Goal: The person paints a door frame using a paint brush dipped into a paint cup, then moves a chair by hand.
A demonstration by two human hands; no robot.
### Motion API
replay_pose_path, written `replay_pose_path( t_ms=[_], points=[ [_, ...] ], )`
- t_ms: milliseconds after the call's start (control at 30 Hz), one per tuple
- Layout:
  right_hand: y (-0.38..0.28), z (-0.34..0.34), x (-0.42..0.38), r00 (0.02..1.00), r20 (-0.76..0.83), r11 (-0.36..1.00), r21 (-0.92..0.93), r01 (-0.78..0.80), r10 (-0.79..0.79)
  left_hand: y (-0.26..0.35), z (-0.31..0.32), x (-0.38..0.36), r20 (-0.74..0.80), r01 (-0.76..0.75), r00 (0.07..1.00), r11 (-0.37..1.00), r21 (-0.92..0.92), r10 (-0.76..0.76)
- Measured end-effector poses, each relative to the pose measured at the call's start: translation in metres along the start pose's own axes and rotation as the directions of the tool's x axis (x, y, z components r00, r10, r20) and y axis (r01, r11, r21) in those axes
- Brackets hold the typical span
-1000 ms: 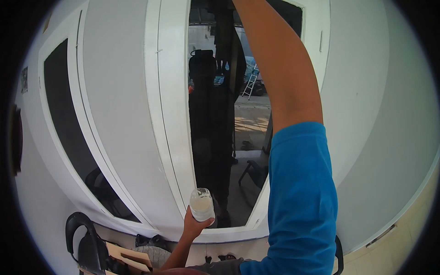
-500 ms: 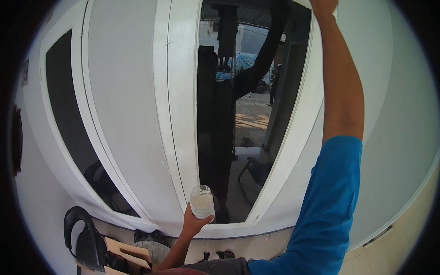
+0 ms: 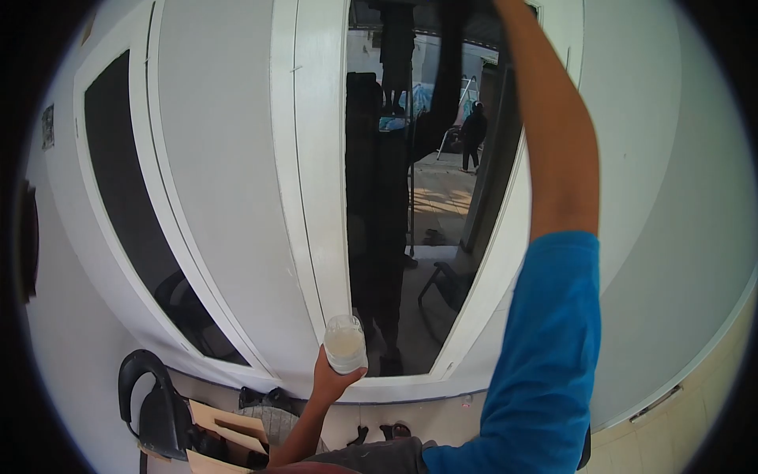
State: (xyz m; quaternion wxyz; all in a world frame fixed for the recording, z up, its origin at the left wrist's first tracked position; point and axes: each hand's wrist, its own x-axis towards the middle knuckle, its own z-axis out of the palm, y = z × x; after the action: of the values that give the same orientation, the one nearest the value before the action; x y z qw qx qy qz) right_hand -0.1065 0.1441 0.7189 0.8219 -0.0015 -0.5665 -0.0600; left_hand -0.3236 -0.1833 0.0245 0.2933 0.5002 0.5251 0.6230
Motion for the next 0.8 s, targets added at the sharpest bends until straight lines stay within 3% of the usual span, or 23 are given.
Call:
replay_pose_path(
  t_ms=[133,167,267,300,433,500,567,633,733,800],
  points=[
    [0.007,-0.096,0.006,0.973,-0.085,0.908,-0.385,0.167,-0.215,0.001,-0.01,-0.006,0.013,-0.031,0.999,0.999,0.029,0.031],
    [-0.008,-0.112,-0.002,0.985,-0.113,0.905,-0.419,0.07,-0.128,0.004,-0.012,-0.008,0.012,-0.041,0.999,0.998,0.047,0.041],
    [-0.057,-0.124,-0.05,0.997,-0.077,0.989,-0.149,-0.015,0.004,0.009,-0.02,-0.013,0.028,-0.07,0.997,0.997,0.041,0.069],
    [-0.049,-0.137,-0.056,0.998,0.041,0.992,-0.122,-0.044,0.049,0.007,-0.024,-0.015,0.041,-0.066,0.997,0.995,0.071,0.063],
    [-0.162,-0.133,-0.21,0.956,0.215,0.98,-0.032,-0.195,0.197,0.007,-0.036,-0.025,0.057,-0.063,0.997,0.994,0.086,0.058],
    [-0.201,-0.146,-0.29,0.852,0.323,0.911,-0.119,-0.395,0.412,0.006,-0.042,-0.031,0.053,-0.045,0.998,0.997,0.064,0.042],
    [-0.235,-0.159,-0.368,0.754,0.459,0.835,0.044,-0.548,0.47,0.006,-0.045,-0.036,0.062,-0.052,0.997,0.997,0.06,0.048],
    [-0.266,-0.165,-0.418,0.555,0.579,0.612,0.118,-0.782,0.597,0.003,-0.049,-0.038,0.033,-0.079,0.997,0.994,0.073,0.076],
    [-0.288,-0.166,-0.452,0.415,0.679,0.488,0.095,-0.868,0.606,-0.004,-0.058,-0.048,0.012,-0.118,0.993,0.984,0.13,0.117],
    [-0.297,-0.161,-0.457,0.386,0.731,0.494,0.076,-0.866,0.563,0.001,-0.064,-0.053,-0.013,-0.127,0.991,0.984,0.125,0.13]
  ],
)
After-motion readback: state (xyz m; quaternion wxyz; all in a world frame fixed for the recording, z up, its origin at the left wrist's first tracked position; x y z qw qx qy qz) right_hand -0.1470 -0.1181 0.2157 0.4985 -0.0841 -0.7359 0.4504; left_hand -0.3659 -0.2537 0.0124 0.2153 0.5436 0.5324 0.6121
